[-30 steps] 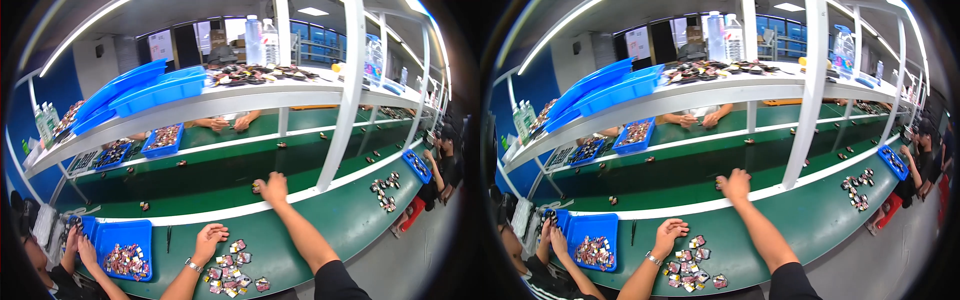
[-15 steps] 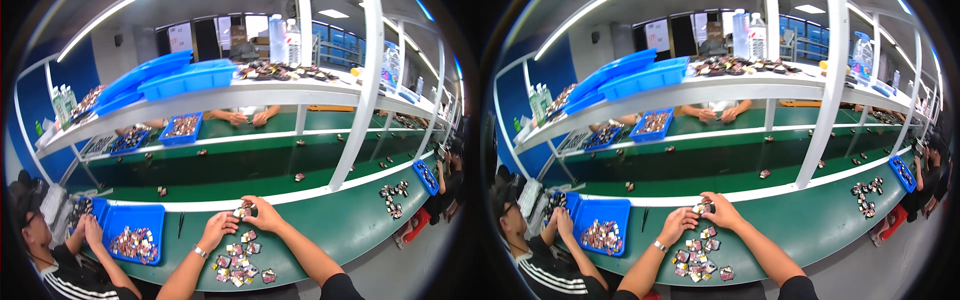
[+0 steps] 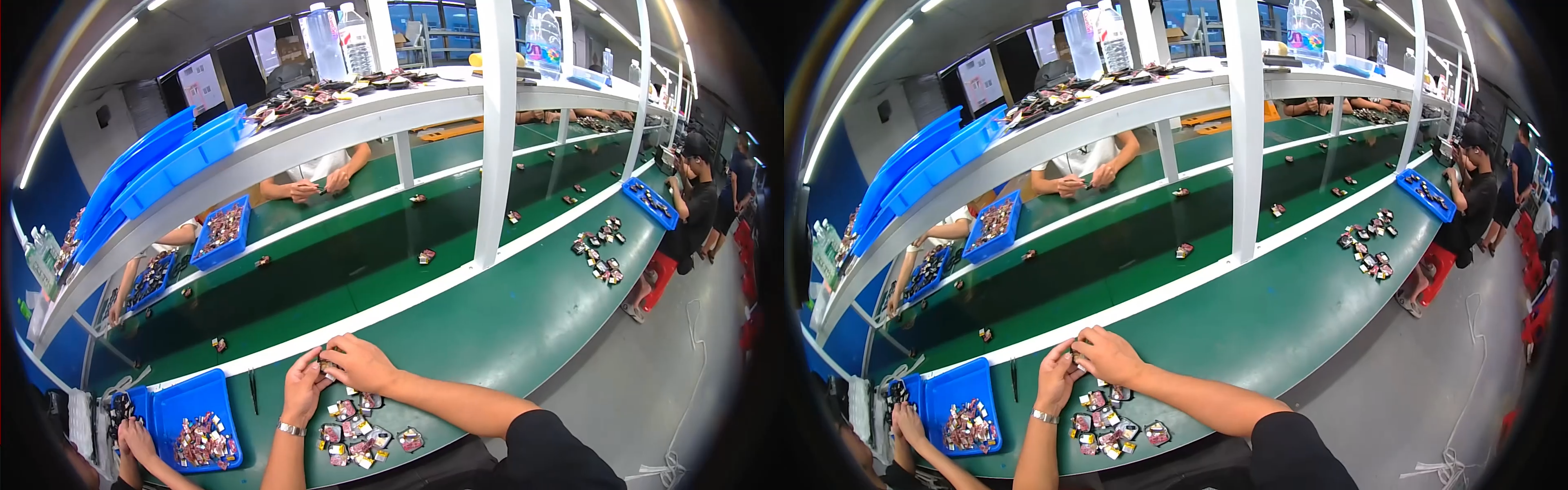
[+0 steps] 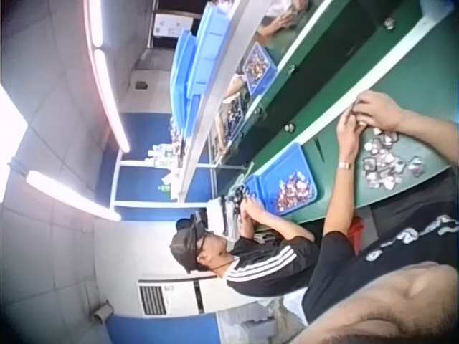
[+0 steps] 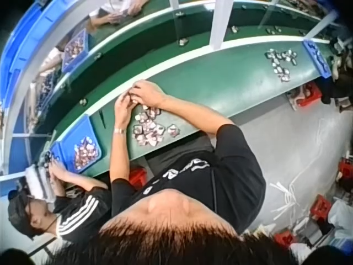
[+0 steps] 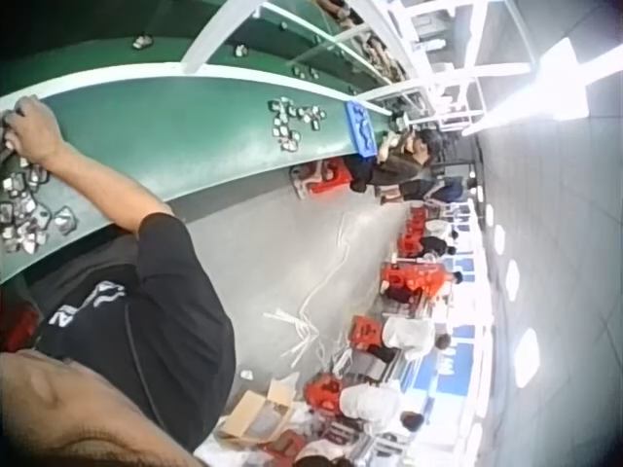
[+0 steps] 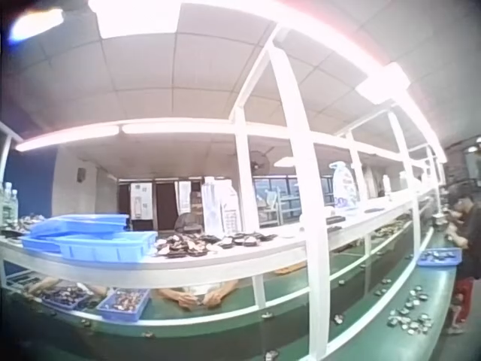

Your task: Sorting and arranging small badges or pins on a workbench.

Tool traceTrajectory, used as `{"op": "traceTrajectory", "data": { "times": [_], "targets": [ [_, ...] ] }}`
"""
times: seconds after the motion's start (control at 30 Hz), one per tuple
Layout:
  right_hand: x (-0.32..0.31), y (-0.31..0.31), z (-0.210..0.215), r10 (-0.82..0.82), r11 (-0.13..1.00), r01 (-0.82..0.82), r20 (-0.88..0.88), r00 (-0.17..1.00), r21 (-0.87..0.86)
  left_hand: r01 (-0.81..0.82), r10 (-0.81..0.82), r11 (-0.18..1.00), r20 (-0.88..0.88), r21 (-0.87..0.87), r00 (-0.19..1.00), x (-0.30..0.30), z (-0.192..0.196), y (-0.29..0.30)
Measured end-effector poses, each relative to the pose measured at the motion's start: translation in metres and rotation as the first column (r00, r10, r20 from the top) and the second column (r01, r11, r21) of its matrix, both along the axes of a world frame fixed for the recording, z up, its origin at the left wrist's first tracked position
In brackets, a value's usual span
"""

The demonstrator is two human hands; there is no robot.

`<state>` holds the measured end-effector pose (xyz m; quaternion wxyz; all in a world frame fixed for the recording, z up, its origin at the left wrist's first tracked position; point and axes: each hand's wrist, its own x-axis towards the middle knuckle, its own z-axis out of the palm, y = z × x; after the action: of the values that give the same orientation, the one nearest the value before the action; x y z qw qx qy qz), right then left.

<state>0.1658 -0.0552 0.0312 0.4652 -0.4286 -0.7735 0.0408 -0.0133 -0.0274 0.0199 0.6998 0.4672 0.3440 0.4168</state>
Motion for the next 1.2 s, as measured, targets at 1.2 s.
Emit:
{"op": "traceTrajectory", "data": {
  "times": [1.2],
  "targets": [
    [0.005, 0.012, -0.006, 0.169, 0.923, -0.213, -0.159, 0.973, -0.321, 0.135, -0.135, 0.991, 0.156, 0.009, 0.979, -0.014, -0.009, 0.006]
  ]
}}
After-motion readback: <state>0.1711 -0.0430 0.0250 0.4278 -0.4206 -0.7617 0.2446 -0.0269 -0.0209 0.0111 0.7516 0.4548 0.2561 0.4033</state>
